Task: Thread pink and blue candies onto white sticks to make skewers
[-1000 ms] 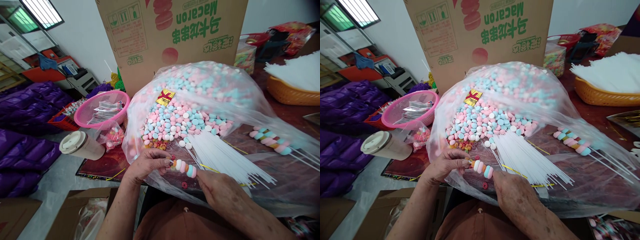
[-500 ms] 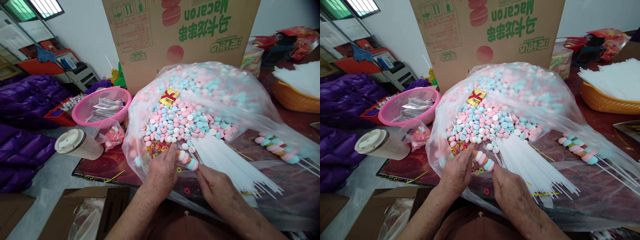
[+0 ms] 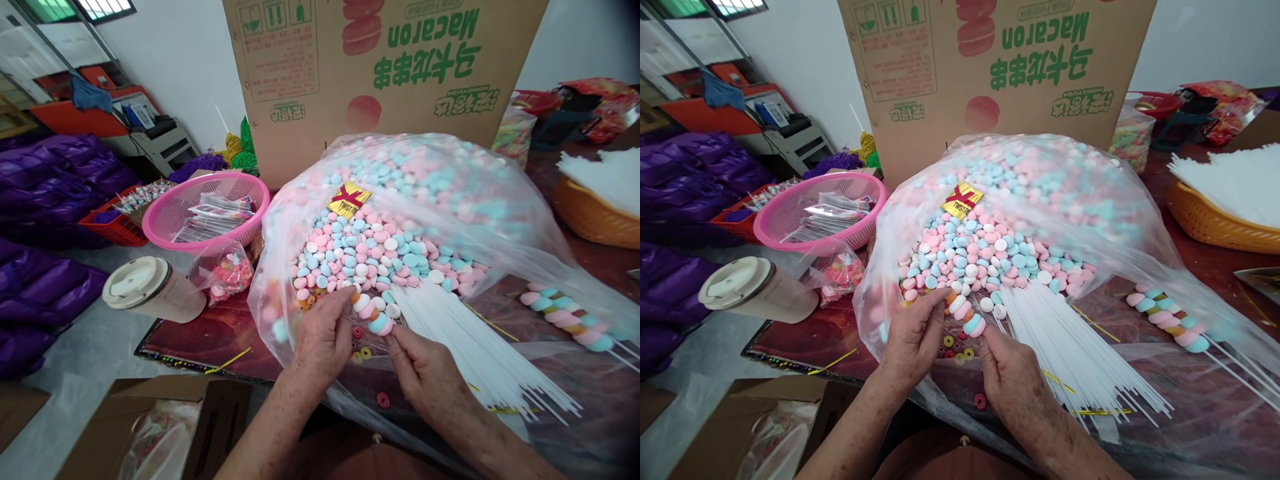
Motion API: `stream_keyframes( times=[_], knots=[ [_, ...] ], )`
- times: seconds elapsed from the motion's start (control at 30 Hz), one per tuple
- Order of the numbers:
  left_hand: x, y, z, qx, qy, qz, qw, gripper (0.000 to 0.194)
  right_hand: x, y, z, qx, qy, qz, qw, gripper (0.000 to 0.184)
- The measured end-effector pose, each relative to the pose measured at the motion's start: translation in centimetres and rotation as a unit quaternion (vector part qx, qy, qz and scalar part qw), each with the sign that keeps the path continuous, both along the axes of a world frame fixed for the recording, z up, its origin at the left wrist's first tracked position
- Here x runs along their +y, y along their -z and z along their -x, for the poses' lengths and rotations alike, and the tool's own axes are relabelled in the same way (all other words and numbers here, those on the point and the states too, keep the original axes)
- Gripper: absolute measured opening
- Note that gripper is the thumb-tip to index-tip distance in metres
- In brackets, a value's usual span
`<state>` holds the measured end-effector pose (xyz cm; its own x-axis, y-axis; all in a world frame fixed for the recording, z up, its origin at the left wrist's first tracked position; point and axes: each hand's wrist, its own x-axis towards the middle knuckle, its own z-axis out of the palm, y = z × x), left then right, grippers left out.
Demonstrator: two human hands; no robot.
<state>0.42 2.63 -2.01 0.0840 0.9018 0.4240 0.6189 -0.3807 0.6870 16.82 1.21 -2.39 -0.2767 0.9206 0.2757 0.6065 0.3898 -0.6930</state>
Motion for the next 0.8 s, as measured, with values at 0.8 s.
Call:
stream_keyframes(
  times=[0.8],
  knots=[
    [5.3, 1.7, 1.0, 0.321, -0.022, 0.1, 0.941, 0.02, 9.1, 3.7, 4.3, 0.061, 0.118, 0.186, 0.973, 0.014]
  ],
)
